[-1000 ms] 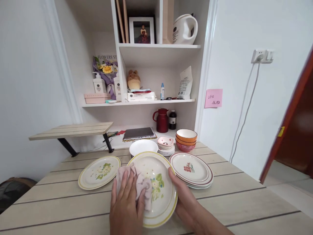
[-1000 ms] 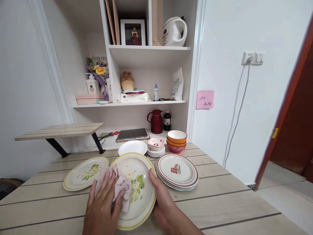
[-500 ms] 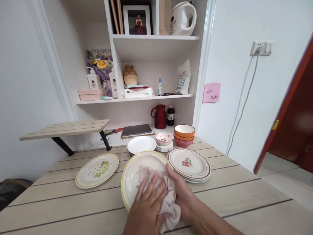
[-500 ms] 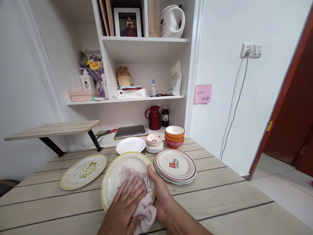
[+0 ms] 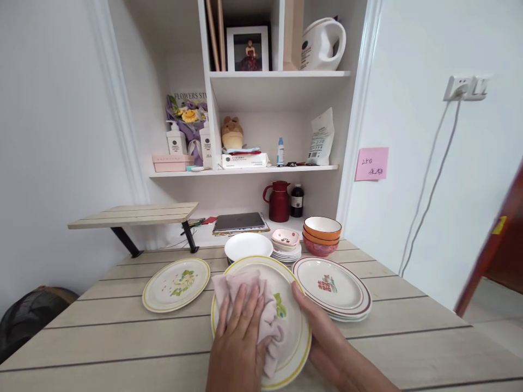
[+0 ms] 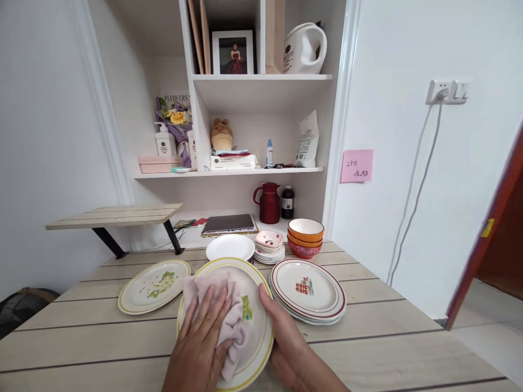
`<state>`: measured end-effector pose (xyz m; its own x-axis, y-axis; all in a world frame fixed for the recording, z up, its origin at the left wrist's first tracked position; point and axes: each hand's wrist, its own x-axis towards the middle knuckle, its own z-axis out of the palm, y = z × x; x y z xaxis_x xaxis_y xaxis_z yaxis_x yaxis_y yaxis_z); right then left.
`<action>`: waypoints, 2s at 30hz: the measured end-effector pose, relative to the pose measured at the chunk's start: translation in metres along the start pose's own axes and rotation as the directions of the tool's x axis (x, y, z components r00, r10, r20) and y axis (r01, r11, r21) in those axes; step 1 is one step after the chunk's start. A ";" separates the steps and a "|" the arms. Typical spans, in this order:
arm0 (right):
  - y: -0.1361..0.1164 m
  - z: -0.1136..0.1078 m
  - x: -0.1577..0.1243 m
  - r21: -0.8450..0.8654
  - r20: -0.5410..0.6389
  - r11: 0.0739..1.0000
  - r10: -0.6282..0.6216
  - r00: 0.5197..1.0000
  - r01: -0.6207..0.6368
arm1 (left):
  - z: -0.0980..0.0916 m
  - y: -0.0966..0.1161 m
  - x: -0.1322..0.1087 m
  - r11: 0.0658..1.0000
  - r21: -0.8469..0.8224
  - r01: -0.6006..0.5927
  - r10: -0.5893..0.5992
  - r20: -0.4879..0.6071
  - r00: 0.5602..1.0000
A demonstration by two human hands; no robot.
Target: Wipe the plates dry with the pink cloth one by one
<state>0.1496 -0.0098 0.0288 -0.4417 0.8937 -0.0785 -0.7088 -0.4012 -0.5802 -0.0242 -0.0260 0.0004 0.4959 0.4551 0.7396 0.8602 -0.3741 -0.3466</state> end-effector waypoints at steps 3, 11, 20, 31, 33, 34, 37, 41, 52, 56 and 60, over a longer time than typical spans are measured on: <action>-0.001 0.003 -0.003 -0.035 -0.001 0.999 -0.007 1.000 0.007 | 0.000 -0.001 0.001 1.000 0.018 -0.003 0.003 0.009 1.000; 0.012 0.012 -0.008 -0.158 0.041 0.987 0.041 0.998 -0.034 | -0.009 0.001 0.009 0.999 -0.045 -0.003 -0.002 -0.109 0.994; 0.019 0.013 -0.007 -0.134 0.104 0.991 0.025 0.994 -0.011 | -0.006 -0.004 0.005 0.976 0.043 0.212 -0.205 -0.123 0.971; 0.005 0.006 0.001 0.017 -0.068 0.993 -0.116 0.991 0.118 | 0.000 0.003 0.000 0.971 0.047 0.236 -0.224 -0.174 0.959; 0.003 0.005 0.002 0.031 -0.068 0.993 -0.110 0.992 0.112 | 0.000 0.007 0.001 0.988 0.008 0.153 -0.149 -0.173 0.974; 0.002 0.005 0.002 0.032 -0.063 0.994 -0.105 0.992 0.107 | 0.000 0.008 0.002 0.995 -0.012 0.102 -0.103 -0.162 0.981; 0.002 0.004 0.002 0.023 -0.031 0.995 -0.096 0.995 0.096 | 0.002 0.013 0.003 0.999 -0.054 -0.009 0.003 -0.117 0.993; 0.009 0.003 0.001 -0.014 -0.035 0.999 -0.037 0.999 0.036 | 0.006 0.015 0.001 0.997 -0.077 0.002 -0.008 -0.080 0.997; 0.004 0.001 0.001 0.091 -0.055 0.972 0.221 0.974 -0.216 | -0.006 0.020 0.006 0.942 -0.193 -0.275 0.283 0.017 0.959; -0.015 -0.004 0.004 0.097 -0.040 0.995 -0.004 0.999 0.007 | -0.009 0.020 0.009 0.980 -0.110 -0.164 0.161 -0.033 0.986; -0.023 -0.005 0.004 0.080 -0.024 0.994 -0.076 0.997 0.078 | -0.013 0.013 0.007 1.000 -0.011 -0.012 0.011 -0.072 0.997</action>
<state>0.1662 0.0042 0.0379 -0.3732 0.9262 -0.0530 -0.7826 -0.3450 -0.5181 -0.0111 -0.0381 0.0091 0.4953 0.3916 0.7755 0.8530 -0.3885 -0.3486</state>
